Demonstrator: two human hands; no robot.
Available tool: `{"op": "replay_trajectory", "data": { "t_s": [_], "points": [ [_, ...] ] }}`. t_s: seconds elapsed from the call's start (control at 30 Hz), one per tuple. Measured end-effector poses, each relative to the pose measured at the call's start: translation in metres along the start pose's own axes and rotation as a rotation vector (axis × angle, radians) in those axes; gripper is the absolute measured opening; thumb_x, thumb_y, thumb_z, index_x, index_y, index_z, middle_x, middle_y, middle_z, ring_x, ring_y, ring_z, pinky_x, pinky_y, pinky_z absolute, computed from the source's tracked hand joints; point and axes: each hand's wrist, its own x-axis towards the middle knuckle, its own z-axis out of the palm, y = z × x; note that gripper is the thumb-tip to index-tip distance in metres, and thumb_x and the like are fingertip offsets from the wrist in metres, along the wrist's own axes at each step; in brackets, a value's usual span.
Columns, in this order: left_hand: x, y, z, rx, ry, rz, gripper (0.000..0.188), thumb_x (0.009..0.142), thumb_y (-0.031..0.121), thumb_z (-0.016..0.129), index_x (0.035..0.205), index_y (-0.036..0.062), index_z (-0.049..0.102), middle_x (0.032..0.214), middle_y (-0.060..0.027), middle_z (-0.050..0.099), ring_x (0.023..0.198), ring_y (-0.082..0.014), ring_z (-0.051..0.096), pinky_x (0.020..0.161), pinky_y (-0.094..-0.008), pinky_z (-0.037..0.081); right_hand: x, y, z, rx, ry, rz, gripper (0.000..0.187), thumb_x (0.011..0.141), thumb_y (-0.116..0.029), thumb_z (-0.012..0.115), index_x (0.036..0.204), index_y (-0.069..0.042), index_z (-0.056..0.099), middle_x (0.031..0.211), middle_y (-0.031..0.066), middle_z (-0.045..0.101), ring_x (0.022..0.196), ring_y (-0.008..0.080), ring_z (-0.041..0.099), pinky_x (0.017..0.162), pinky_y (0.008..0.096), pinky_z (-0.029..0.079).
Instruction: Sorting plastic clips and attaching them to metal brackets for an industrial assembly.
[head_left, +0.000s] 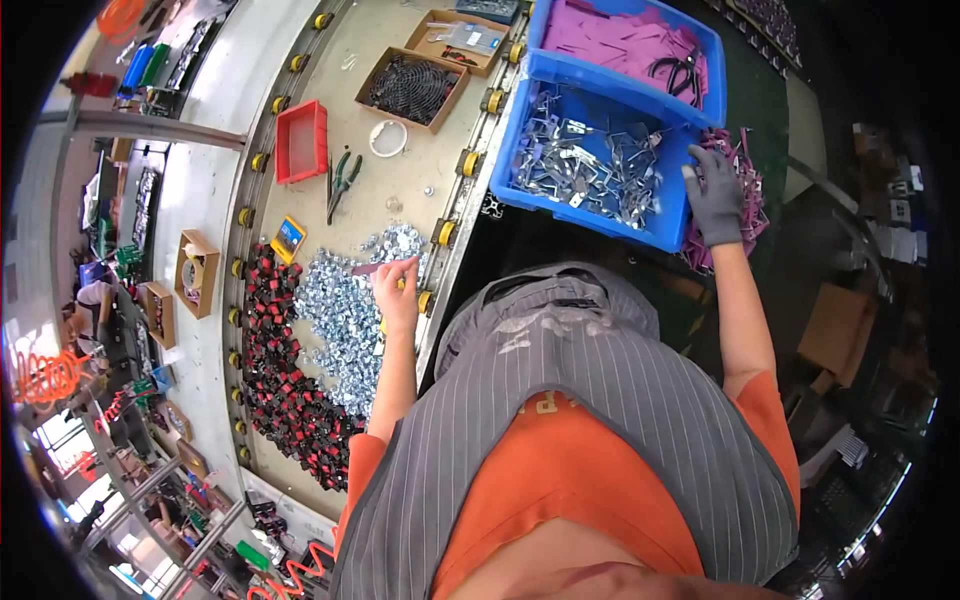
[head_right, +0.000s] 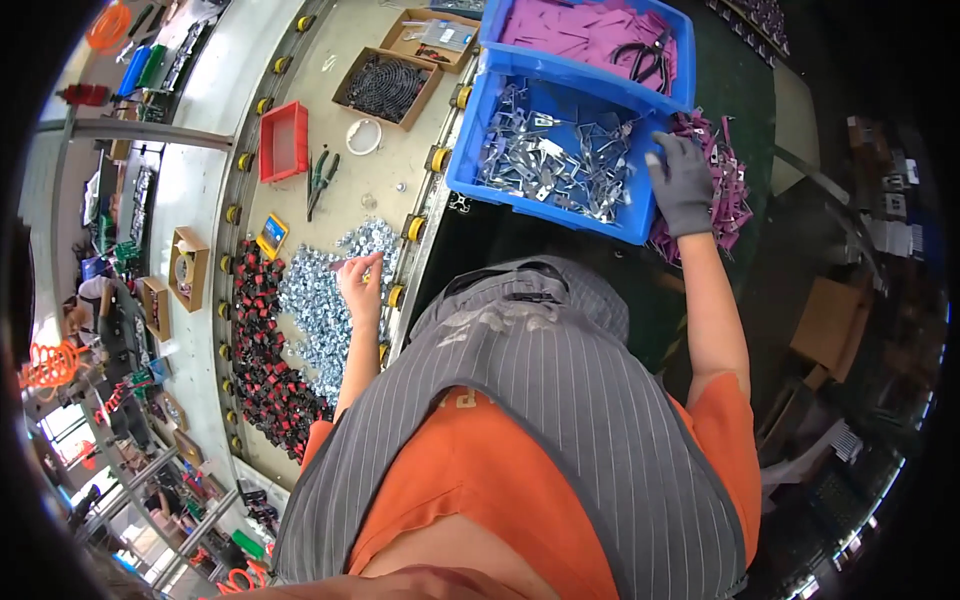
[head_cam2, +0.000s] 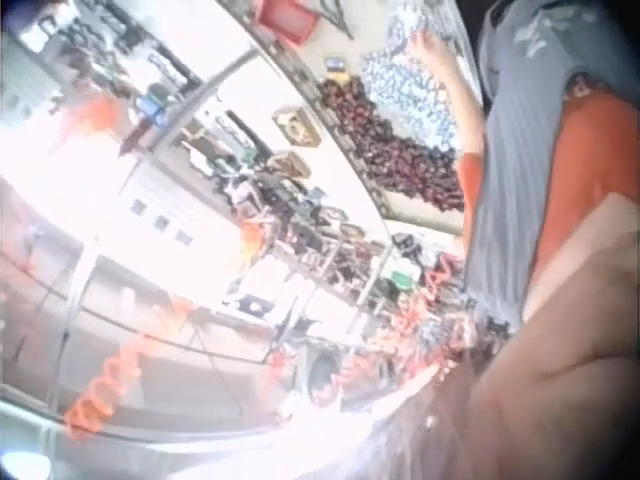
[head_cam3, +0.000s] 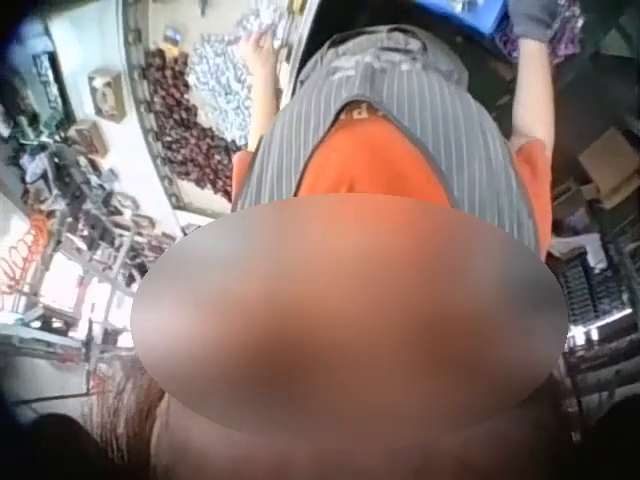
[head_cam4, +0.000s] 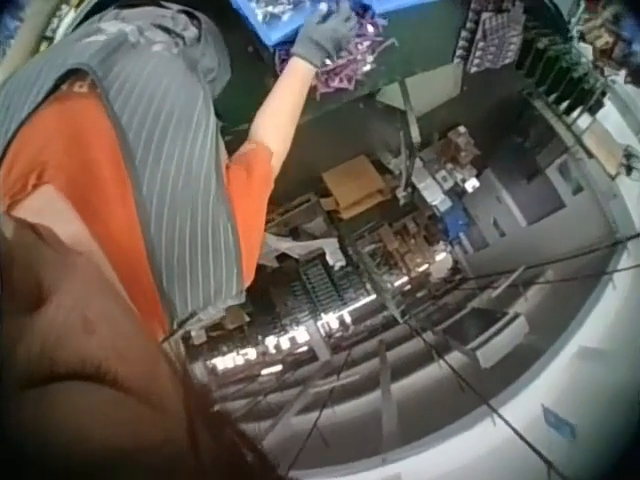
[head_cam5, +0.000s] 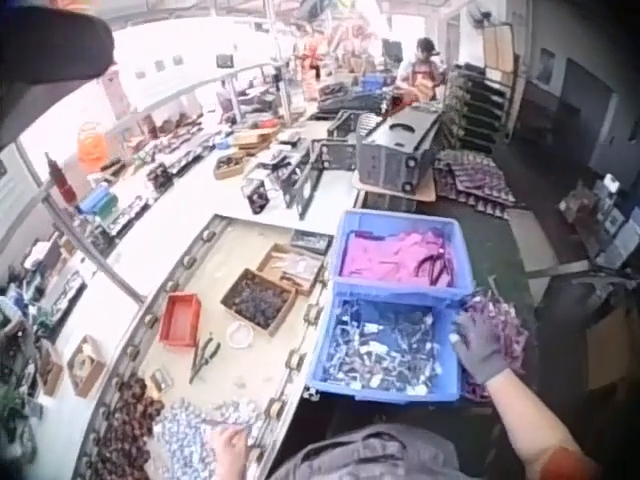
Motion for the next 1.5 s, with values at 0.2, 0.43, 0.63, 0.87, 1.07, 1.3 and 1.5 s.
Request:
{"op": "replay_trajectory", "data": {
  "t_s": [0.2, 0.43, 0.63, 0.87, 1.07, 1.3, 1.5],
  "points": [
    [0.028, 0.085, 0.040, -0.176, 0.009, 0.011, 0.010, 0.079, 0.003, 0.063, 0.088, 0.0052, 0.067, 0.075, -0.0048, 0.057, 0.069, -0.0149, 0.052, 0.063, -0.0260, 0.043, 0.065, -0.001, 0.064, 0.092, -0.581, -0.043, 0.029, 0.085, -0.022, 0.049, 0.107, -0.006, 0.056, 0.104, 0.0171, 0.058, 0.094, 0.0350, 0.057, 0.082, 0.0425, 0.045],
    [0.034, 0.168, 0.050, -0.159, 0.030, 0.056, 0.011, 0.078, -0.001, 0.063, 0.087, 0.0032, 0.067, 0.075, -0.0049, 0.056, 0.067, -0.0135, 0.052, 0.061, -0.0240, 0.043, 0.100, -0.002, 0.159, -0.143, -0.682, 0.032, 0.037, 0.092, -0.024, 0.036, 0.117, -0.002, 0.052, 0.122, 0.0211, 0.052, 0.109, 0.0373, 0.053, 0.093, 0.0458, 0.041],
    [0.085, 0.216, 0.042, -0.155, -0.005, 0.199, 0.013, 0.077, -0.002, 0.063, 0.089, 0.0042, 0.067, 0.078, -0.0067, 0.059, 0.066, -0.0146, 0.054, 0.060, -0.0245, 0.044, 0.108, -0.004, 0.142, -0.041, -0.729, -0.073, 0.042, 0.086, -0.009, 0.042, 0.126, 0.000, 0.036, 0.116, 0.0246, 0.054, 0.107, 0.0371, 0.054, 0.091, 0.0448, 0.043],
    [0.225, 0.265, 0.070, 0.012, -0.091, 0.663, 0.011, 0.075, 0.016, 0.067, 0.085, 0.0139, 0.068, 0.083, -0.0042, 0.061, 0.081, -0.0233, 0.057, 0.072, -0.0352, 0.043, 0.074, -0.015, 0.048, 0.155, -0.560, -0.136, 0.015, 0.077, -0.017, 0.054, 0.085, -0.008, 0.063, 0.091, 0.0116, 0.060, 0.088, 0.0305, 0.058, 0.076, 0.0412, 0.048],
    [0.318, 0.296, 0.144, 0.388, -0.085, 0.932, 0.009, 0.076, 0.023, 0.061, 0.078, 0.0204, 0.069, 0.078, -0.0004, 0.062, 0.083, -0.0216, 0.056, 0.072, -0.0345, 0.041, 0.030, 0.001, 0.002, 0.576, -0.148, -0.037, 0.020, 0.081, -0.008, 0.046, 0.095, -0.007, 0.060, 0.083, 0.0118, 0.058, 0.077, 0.0263, 0.057, 0.071, 0.0376, 0.046],
    [0.363, 0.313, 0.223, 0.847, -0.223, 1.019, 0.013, 0.076, 0.023, 0.056, 0.078, 0.0202, 0.069, 0.082, 0.0028, 0.065, 0.094, -0.0211, 0.055, 0.076, -0.0334, 0.044, 0.008, 0.011, 0.013, 1.056, -0.191, 0.467, 0.025, 0.090, -0.012, 0.042, 0.109, -0.006, 0.058, 0.080, 0.0002, 0.057, 0.059, 0.0034, 0.048, 0.050, 0.0179, 0.038],
    [0.359, 0.309, 0.255, 0.848, -0.315, 0.929, 0.017, 0.076, 0.015, 0.054, 0.069, 0.0119, 0.069, 0.076, -0.0076, 0.068, 0.079, -0.0225, 0.065, 0.065, -0.0346, 0.049, 0.006, 0.017, 0.019, 1.123, -0.137, 0.515, 0.026, 0.089, -0.009, 0.042, 0.109, -0.006, 0.058, 0.078, -0.0001, 0.059, 0.052, 0.0023, 0.046, 0.046, 0.0173, 0.036]
  ]
}}
